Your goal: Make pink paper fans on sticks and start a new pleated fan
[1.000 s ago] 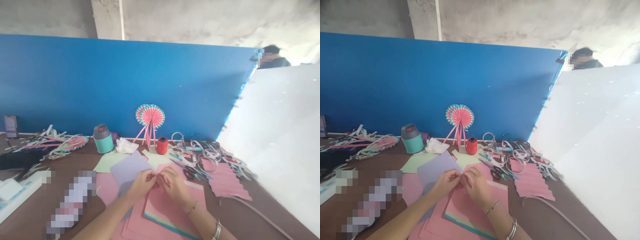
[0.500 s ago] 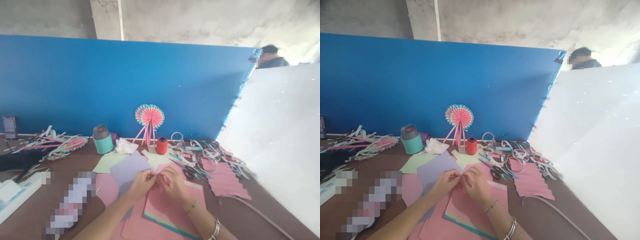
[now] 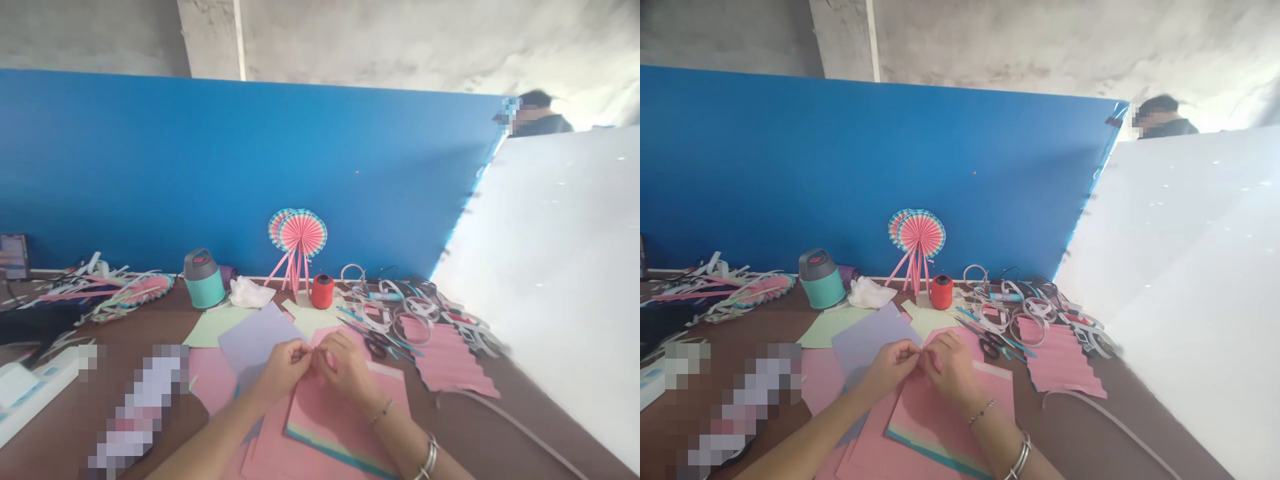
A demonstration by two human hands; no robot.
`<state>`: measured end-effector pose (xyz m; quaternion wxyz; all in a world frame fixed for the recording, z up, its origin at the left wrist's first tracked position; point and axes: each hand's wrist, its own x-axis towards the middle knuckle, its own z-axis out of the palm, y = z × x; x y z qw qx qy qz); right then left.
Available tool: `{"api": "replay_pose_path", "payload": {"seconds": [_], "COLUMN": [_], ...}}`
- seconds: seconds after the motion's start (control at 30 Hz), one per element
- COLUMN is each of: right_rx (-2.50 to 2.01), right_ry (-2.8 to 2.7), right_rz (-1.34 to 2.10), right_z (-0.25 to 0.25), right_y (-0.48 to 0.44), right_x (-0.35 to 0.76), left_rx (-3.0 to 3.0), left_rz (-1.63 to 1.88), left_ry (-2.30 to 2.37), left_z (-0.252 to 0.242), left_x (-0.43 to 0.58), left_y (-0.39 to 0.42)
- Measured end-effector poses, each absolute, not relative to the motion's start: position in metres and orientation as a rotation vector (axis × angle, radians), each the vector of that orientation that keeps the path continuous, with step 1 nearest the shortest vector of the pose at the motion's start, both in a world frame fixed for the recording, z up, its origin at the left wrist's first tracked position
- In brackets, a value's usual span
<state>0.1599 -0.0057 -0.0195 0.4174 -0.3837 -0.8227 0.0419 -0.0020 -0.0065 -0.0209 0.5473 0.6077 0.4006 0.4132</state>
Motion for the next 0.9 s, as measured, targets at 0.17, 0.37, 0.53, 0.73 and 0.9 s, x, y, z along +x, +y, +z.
{"api": "replay_pose_path", "payload": {"seconds": [0.17, 0.37, 0.53, 0.73, 0.9], "right_rx": [-1.042, -1.345, -1.3, -1.001, -1.022], "right_ry": [-1.896, -1.255, -0.49, -0.302, -0.787], "right_rz": [0.139, 0.305, 0.378, 0.273, 0.318], "right_z": [-0.017, -0.013, -0.011, -0.008, -0.02], "right_y": [-0.001, 0.025, 0.04, 0.045, 0.052], "right_x": [0.165, 0.221, 0.284, 0.315, 0.297], "left_rx": [1.391, 1.224, 1.18, 1.186, 1.218], "left_rz": [0.909, 0.931, 0.932, 0.885, 0.728], "left_ry": [1.127, 1.35, 1.456, 1.47, 1.38], "left_z": [-0.011, -0.01, -0.013, -0.013, -0.013], "left_x": [-0.004, -0.024, -0.052, -0.071, -0.064], "left_y": [-0.007, 0.01, 0.027, 0.033, 0.026]}}
